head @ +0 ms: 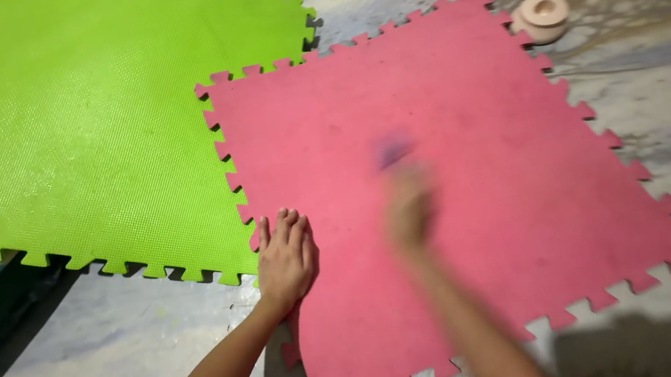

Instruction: The person cleans interlocking foam floor mats using a purple cloth. They wipe the surface of green, pink, blue, and orange mats, flipping some over to clean both sides. The person also briefly handles a red toy truck and a roll of tape before continuing to wipe the mats.

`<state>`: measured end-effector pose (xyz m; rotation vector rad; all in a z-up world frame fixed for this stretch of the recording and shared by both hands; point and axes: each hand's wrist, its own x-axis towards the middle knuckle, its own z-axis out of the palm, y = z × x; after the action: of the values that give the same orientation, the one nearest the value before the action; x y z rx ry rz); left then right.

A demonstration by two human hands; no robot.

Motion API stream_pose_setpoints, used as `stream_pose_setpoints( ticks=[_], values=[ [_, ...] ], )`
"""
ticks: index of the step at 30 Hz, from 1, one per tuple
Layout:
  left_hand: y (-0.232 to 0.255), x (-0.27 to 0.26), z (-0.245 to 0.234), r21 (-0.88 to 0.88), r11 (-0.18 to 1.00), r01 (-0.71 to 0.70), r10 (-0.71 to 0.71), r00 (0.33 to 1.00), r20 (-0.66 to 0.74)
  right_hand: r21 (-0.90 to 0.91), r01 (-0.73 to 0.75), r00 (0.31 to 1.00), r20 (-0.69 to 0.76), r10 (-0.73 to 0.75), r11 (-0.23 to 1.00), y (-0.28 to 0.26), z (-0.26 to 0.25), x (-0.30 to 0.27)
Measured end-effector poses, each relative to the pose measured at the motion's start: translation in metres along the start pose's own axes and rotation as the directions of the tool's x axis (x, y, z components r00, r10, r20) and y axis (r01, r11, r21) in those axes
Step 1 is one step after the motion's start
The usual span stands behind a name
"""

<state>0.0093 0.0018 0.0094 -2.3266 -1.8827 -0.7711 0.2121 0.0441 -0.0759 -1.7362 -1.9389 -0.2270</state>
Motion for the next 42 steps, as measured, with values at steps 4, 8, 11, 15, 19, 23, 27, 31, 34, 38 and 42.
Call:
stream_pose_setpoints(
  ticks=[4, 8, 11, 15, 19, 23, 27, 31, 34, 38, 42],
  values=[
    [-0.01, -0.003, 0.004, -0.001, 1.0, -0.023, 0.023, 1.0, -0.003, 0.457, 0.322, 0.915, 0.074, -0.396, 0.829, -0.065, -0.057, -0.064],
    [-0.01, -0.009, 0.009, 0.042, 0.999, -0.03, 0.031, 0.999, -0.036, 0.438, 0.242, 0.95, 0.076, -0.304, 0.866, 0.107, -0.085, -0.066],
    [-0.003, -0.006, 0.003, 0.127, 0.992, -0.029, 0.033, 0.999, -0.03, 0.069, 0.042, 0.999, 0.03, -0.044, 0.997, 0.27, -0.148, -0.049],
    [0.014, -0.007, -0.007, 0.296, 0.945, 0.141, -0.195, 0.968, 0.159, 0.011, -0.318, 0.935, -0.164, 0.315, 0.948, 0.33, -0.202, -0.068],
    [0.023, -0.002, 0.001, 0.148, 0.866, 0.477, -0.463, 0.878, -0.12, 0.38, -0.391, 0.868, -0.15, 0.473, 0.838, 0.263, -0.209, -0.093],
    [0.0, 0.042, -0.004, -0.296, 0.281, 0.913, -0.925, 0.339, 0.169, 0.79, -0.492, 0.846, 0.332, 0.418, 0.367, 0.126, -0.194, -0.117],
    [-0.051, 0.06, 0.016, -0.392, 0.187, 0.901, -0.775, 0.381, 0.505, 0.163, -0.41, 0.736, 0.64, 0.22, 0.897, 0.008, -0.219, -0.128],
    [-0.062, 0.058, 0.045, -0.71, -0.038, 0.703, -0.364, 0.652, 0.665, 0.117, -0.365, 0.779, 0.581, 0.234, 0.924, -0.045, -0.249, -0.142],
    [-0.027, 0.08, 0.021, -0.745, -0.131, 0.654, -0.414, 0.647, 0.641, 0.029, -0.294, 0.778, 0.588, 0.222, 0.955, -0.077, -0.269, -0.141],
    [-0.012, 0.143, -0.049, -0.954, 0.032, 0.299, -0.466, 0.848, 0.251, 0.081, -0.161, 0.895, 0.432, 0.111, 0.984, -0.115, -0.263, -0.096],
    [-0.065, 0.215, -0.118, -0.845, 0.534, 0.042, -0.567, 0.759, -0.32, 0.403, -0.158, 0.968, 0.242, 0.061, 0.901, -0.136, -0.221, -0.024]
  ],
)
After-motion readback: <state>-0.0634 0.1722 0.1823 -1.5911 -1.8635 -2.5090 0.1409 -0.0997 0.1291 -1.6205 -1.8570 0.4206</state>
